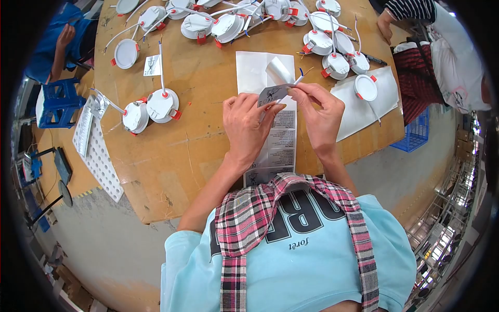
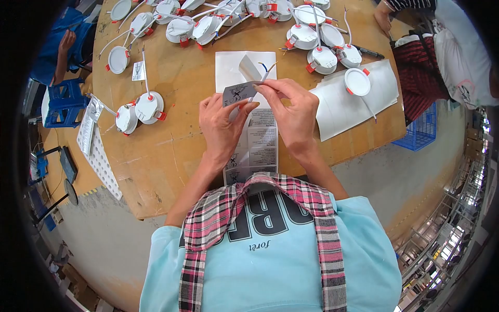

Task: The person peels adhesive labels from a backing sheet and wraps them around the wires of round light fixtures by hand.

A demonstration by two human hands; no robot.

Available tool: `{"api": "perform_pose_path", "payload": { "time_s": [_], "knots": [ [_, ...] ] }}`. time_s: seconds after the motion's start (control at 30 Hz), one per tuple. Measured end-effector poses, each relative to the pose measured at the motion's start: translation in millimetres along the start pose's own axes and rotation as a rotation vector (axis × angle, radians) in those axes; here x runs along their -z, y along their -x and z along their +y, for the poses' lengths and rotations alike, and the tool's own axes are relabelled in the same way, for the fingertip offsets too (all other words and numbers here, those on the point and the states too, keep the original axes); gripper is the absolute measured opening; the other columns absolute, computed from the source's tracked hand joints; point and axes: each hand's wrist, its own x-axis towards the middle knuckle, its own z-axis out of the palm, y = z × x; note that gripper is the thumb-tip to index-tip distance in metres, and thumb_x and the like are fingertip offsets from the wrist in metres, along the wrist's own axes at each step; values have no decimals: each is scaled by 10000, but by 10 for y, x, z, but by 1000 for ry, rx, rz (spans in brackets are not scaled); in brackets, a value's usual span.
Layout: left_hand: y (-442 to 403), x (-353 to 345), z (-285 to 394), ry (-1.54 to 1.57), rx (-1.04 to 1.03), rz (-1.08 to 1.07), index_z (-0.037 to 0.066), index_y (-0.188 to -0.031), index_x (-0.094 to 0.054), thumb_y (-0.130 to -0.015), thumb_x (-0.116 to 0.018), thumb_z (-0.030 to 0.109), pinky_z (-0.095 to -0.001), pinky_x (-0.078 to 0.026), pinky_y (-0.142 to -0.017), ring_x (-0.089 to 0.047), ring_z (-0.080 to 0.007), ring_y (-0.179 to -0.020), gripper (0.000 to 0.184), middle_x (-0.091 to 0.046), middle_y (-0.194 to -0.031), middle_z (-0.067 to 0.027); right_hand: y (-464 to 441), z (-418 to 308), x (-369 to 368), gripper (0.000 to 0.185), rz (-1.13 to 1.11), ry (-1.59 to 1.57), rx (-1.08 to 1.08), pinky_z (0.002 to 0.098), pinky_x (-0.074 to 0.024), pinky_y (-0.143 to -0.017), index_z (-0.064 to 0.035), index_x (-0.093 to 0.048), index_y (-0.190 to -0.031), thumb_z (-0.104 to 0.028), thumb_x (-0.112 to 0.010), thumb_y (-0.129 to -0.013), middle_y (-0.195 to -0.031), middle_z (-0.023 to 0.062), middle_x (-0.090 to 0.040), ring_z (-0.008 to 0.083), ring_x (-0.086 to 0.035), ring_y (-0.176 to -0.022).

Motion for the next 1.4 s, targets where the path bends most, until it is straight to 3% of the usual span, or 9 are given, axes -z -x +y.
{"api": "perform_pose_path", "payload": {
  "time_s": [0.43,0.73,1.2,1.4],
  "knots": [
    [21,-24,-17,24,-5,13,103,-847,-710,-711,-823,213,-351,-388,-750,-563,-203,-697,209,-654,-755,-20,42,69,-67,171,22,-121,-53,269,-528,-691,36,-697,-990,-68,-689,-854,-865,125,-715,172,-692,-770],
    [4,-9,13,14,-4,9,89,-836,-719,-718,-822,219,-356,-387,-761,-539,-205,-662,203,-620,-670,-25,33,76,-59,159,33,-90,-18,272,-520,-656,33,-704,-972,-63,-698,-845,-856,132,-712,173,-682,-736],
    [14,-36,-2,34,-7,17,90,-832,-713,-712,-826,218,-358,-387,-773,-561,-200,-677,209,-659,-735,-21,22,64,-42,141,34,-69,6,276,-511,-634,36,-713,-937,-61,-708,-834,-835,133,-704,178,-673,-715],
    [13,-24,-9,15,-5,11,99,-842,-707,-715,-824,211,-359,-389,-773,-570,-209,-685,206,-654,-742,-29,22,13,-76,337,103,-176,3,280,-533,-704,4,-587,-1143,-48,-714,-835,-885,115,-698,157,-660,-748]
  ]
}}
